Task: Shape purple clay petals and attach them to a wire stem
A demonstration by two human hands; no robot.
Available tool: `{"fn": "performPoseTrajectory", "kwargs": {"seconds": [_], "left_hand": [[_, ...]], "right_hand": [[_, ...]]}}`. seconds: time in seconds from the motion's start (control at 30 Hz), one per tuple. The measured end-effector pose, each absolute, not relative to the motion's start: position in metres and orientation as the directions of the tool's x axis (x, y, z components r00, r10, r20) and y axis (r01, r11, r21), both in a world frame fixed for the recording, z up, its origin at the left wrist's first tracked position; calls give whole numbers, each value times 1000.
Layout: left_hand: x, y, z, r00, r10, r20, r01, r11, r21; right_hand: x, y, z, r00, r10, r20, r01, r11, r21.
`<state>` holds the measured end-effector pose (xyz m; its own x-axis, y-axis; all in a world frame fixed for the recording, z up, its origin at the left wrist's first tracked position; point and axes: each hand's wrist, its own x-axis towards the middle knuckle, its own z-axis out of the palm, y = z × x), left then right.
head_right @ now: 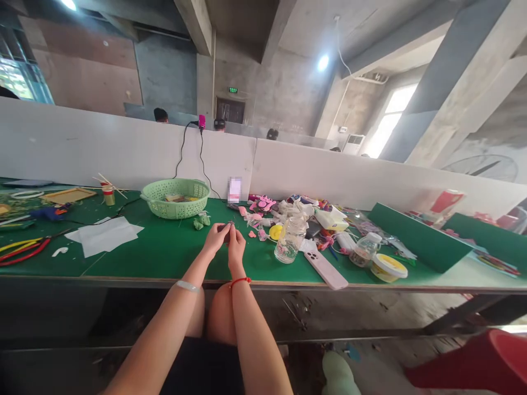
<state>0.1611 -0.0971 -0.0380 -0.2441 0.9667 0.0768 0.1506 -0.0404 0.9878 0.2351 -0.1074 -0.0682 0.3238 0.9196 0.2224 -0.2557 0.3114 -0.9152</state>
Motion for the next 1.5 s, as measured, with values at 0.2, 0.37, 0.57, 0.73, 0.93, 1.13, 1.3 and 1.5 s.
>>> {"fn": "performPoseTrajectory", "kwargs": {"seconds": [0.2, 0.37, 0.57, 0.73, 0.93, 1.13, 1.3, 1.5], "left_hand": [[163, -92, -28, -283, 958, 47, 186, 6, 982], [163, -94, -28, -285, 958, 28, 215, 35, 976], [171, -100, -33, -270, 963, 14, 239, 53, 970], [167, -99, -37, -273, 962, 30, 205, 27, 978], [152, -93, -40, -209, 975, 79, 16, -77, 997], [156, -93, -41, -154, 983, 104, -167, -129, 977], [152, -92, -42, -195, 976, 93, -240, -139, 961], [132, -102, -45, -131, 986, 106, -188, -130, 973]], "right_hand": [[232, -93, -61, 317, 938, 143, -322, 248, -914], [236, -81, -61, 340, 936, 93, -339, 215, -916], [235, -83, -63, 365, 928, 72, -358, 211, -909], [233, -94, -67, 354, 927, 126, -346, 255, -903], [241, -102, -68, 271, 945, 180, -330, 267, -905], [242, -106, -68, 277, 944, 181, -332, 271, -904], [236, -110, -68, 307, 910, 277, -250, 358, -900], [238, -110, -71, 348, 884, 313, -143, 380, -914]]}}
